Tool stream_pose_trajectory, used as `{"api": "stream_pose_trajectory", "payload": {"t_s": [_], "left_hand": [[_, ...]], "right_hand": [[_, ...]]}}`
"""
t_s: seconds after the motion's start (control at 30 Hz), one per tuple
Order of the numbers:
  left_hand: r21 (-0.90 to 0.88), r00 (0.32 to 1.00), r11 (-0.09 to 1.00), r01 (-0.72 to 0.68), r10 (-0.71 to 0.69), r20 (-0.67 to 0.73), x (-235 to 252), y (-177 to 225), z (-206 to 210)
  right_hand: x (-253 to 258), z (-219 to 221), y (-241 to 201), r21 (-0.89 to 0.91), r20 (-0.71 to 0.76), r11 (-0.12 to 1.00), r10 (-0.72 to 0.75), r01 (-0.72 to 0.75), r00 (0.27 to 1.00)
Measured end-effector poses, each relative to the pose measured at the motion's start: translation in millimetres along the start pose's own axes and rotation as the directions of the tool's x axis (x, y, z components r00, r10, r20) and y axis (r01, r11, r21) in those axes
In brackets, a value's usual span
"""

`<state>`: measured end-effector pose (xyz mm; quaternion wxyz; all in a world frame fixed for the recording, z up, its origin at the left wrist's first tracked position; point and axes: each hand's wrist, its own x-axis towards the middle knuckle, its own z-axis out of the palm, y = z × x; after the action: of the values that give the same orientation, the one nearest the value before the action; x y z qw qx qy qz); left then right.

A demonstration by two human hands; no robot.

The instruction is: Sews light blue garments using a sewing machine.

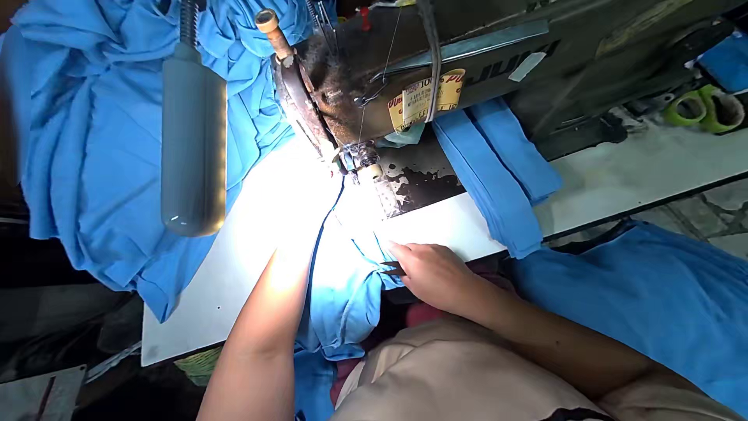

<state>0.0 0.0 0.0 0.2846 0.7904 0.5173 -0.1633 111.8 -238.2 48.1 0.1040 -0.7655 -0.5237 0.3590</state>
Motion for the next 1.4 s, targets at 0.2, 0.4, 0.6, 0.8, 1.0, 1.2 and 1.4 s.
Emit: {"api": "stream_pose_trajectory", "payload": {"t_s": [0.2, 0.4, 0.6, 0.8, 1.0, 1.2, 1.4], "left_hand": [[0.074, 0.612, 0.788, -0.611, 0.529, -0.588, -26, 27, -20], [-0.165, 0.359, 0.383, -0.909, 0.516, -0.778, -67, -21, 2], [-0.039, 0.251, 0.354, -0.934, 0.576, -0.778, -90, -26, 8], [-0.072, 0.393, 0.454, -0.888, 0.669, -0.631, -123, -77, 14], [-0.321, 0.792, 0.724, -0.611, 0.560, -0.245, -158, -157, 62], [-0.268, 0.982, 0.948, -0.174, 0.147, -0.118, -125, -179, 123], [-0.389, 0.976, 0.895, -0.219, 0.203, -0.083, -156, -156, 98]], "right_hand": [[-10, 24, 15, -0.014, -0.282, 0.993, -0.114, 0.115, 0.953], [-10, 39, 24, -0.074, -0.443, 0.976, -0.218, 0.207, 0.870], [-12, 41, 24, -0.087, -0.443, 0.976, -0.217, 0.199, 0.870], [-26, 43, 32, -0.076, -0.417, 0.961, -0.274, 0.268, 0.866], [-25, 54, 35, -0.157, -0.496, 0.948, -0.317, 0.275, 0.809], [-13, 64, 34, -0.219, -0.592, 0.917, -0.396, 0.333, 0.702], [-17, 56, 35, -0.215, -0.493, 0.902, -0.431, 0.374, 0.756]]}}
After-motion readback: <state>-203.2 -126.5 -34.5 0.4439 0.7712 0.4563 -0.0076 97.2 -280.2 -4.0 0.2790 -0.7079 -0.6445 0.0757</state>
